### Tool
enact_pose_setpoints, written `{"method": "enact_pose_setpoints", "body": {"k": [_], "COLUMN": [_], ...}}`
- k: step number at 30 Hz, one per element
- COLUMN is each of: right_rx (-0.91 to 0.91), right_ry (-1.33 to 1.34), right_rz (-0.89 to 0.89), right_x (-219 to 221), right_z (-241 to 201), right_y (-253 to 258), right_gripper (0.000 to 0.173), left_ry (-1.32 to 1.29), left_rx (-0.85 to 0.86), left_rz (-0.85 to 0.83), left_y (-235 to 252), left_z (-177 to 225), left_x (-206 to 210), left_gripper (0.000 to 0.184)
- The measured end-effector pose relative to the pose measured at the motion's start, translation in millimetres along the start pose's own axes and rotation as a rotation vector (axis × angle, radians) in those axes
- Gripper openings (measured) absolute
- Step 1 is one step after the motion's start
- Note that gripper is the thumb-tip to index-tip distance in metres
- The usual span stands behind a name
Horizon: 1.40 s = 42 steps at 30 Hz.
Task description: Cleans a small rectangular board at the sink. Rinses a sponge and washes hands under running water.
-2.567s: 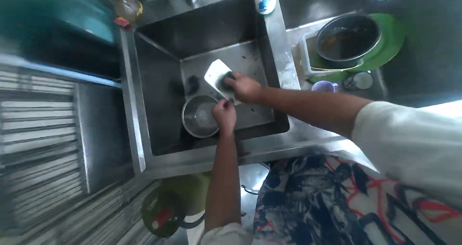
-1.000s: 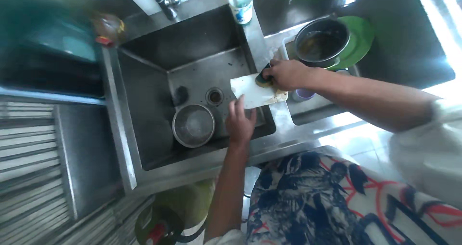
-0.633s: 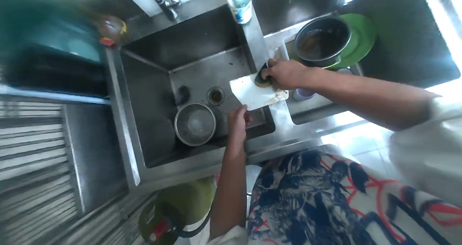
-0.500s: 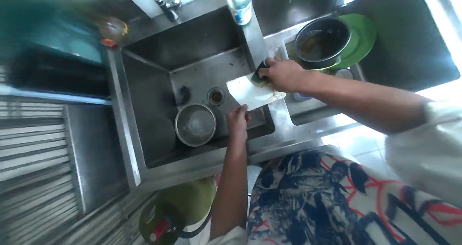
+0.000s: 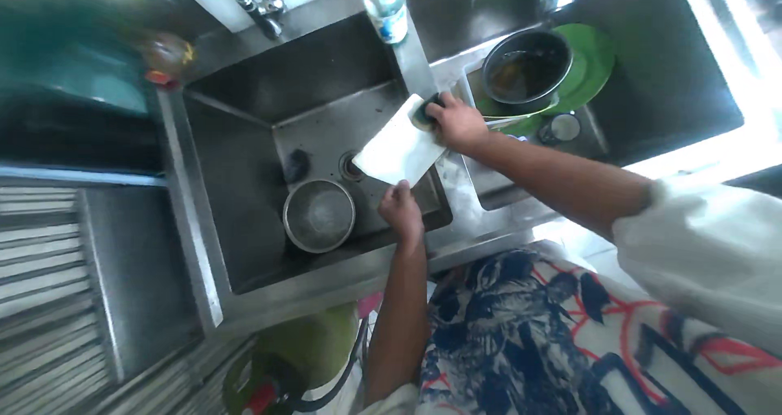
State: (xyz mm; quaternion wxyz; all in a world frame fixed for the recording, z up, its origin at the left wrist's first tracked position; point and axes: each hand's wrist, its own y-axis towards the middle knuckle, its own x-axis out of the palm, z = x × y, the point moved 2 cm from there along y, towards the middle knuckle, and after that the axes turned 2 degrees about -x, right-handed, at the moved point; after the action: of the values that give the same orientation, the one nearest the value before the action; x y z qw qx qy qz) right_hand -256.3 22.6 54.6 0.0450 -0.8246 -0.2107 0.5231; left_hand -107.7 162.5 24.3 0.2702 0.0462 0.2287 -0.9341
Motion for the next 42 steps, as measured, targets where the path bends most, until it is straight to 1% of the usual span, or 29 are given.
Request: {"method": "enact_pose_setpoints", "body": {"k": [2, 4, 6, 9, 11, 13, 15, 18, 20, 22, 24, 26, 27, 29, 31, 33, 35, 37, 39, 40, 42], "right_rx": [0.000, -0.039, -0.163, -0.465, -0.546, -0.508, -0.403, -0.307, -0.277, -0.315, -0.413, -0.448, -0.423, -0.318, -0.210, -0.128, -0.069, -0.084, -0.137, -0.130, -0.016], "right_ry": [-0.023, -0.034, -0.011, 0.031, 0.056, 0.086, 0.106, 0.111, 0.139, 0.215, 0.244, 0.195, 0.191, 0.180, 0.147, 0.143, 0.215, 0.300, 0.346, 0.353, 0.378], "right_rz": [-0.011, 0.016, 0.032, -0.012, -0.063, -0.081, -0.150, -0.202, -0.170, -0.112, -0.146, -0.203, -0.206, -0.224, -0.252, -0.239, -0.138, -0.068, -0.075, -0.089, -0.138], "right_x": [-11, -18, -16, 13, 27, 36, 46, 59, 58, 58, 65, 78, 85, 94, 99, 92, 76, 65, 76, 86, 104], "right_z": [-1, -10, -32, -77, -100, -110, -112, -115, -124, -140, -163, -176, -177, -168, -149, -135, -133, -140, -149, -149, -136], "right_y": [8, 5, -13, -40, -38, -16, 11, 37, 31, 3, -21, -16, -3, 30, 56, 65, 51, 23, -5, -11, -4], "right_gripper": [0.037, 0.035, 0.035, 0.034, 0.034, 0.036, 0.042, 0.042, 0.042, 0.037, 0.034, 0.036, 0.041, 0.047, 0.043, 0.042, 0.039, 0.035, 0.039, 0.040, 0.046], "left_ry": [-0.009, -0.019, -0.018, -0.052, -0.088, -0.102, -0.045, 0.124, 0.240, 0.364, 0.424, 0.397, 0.389, 0.419, 0.518, 0.568, 0.541, 0.493, 0.391, 0.322, 0.225], "left_rx": [-0.006, -0.013, -0.008, 0.048, 0.126, 0.184, 0.214, 0.104, 0.083, 0.062, 0.036, 0.093, 0.125, 0.125, 0.078, 0.036, 0.035, 0.006, 0.064, 0.095, 0.112], "left_rz": [0.014, 0.039, 0.052, 0.075, 0.112, 0.150, 0.153, 0.158, 0.171, 0.148, 0.085, 0.091, 0.112, 0.109, 0.087, 0.079, 0.106, 0.102, 0.121, 0.141, 0.173], "left_y": [0, 1, 0, -5, -9, -9, -9, -5, 0, 5, 5, 5, 6, 6, 4, 7, 13, 19, 24, 26, 28], "left_z": [0, -1, 0, 3, 3, -1, -6, -8, -7, -1, 5, 0, -4, -7, -7, -3, -4, -1, -1, -2, -5], "left_x": [0, -2, -5, -19, -39, -64, -85, -104, -111, -113, -109, -107, -108, -113, -115, -115, -113, -111, -109, -109, -112], "left_gripper": [0.019, 0.020, 0.021, 0.019, 0.015, 0.012, 0.015, 0.020, 0.019, 0.017, 0.014, 0.010, 0.012, 0.015, 0.017, 0.019, 0.019, 0.021, 0.018, 0.015, 0.013]}}
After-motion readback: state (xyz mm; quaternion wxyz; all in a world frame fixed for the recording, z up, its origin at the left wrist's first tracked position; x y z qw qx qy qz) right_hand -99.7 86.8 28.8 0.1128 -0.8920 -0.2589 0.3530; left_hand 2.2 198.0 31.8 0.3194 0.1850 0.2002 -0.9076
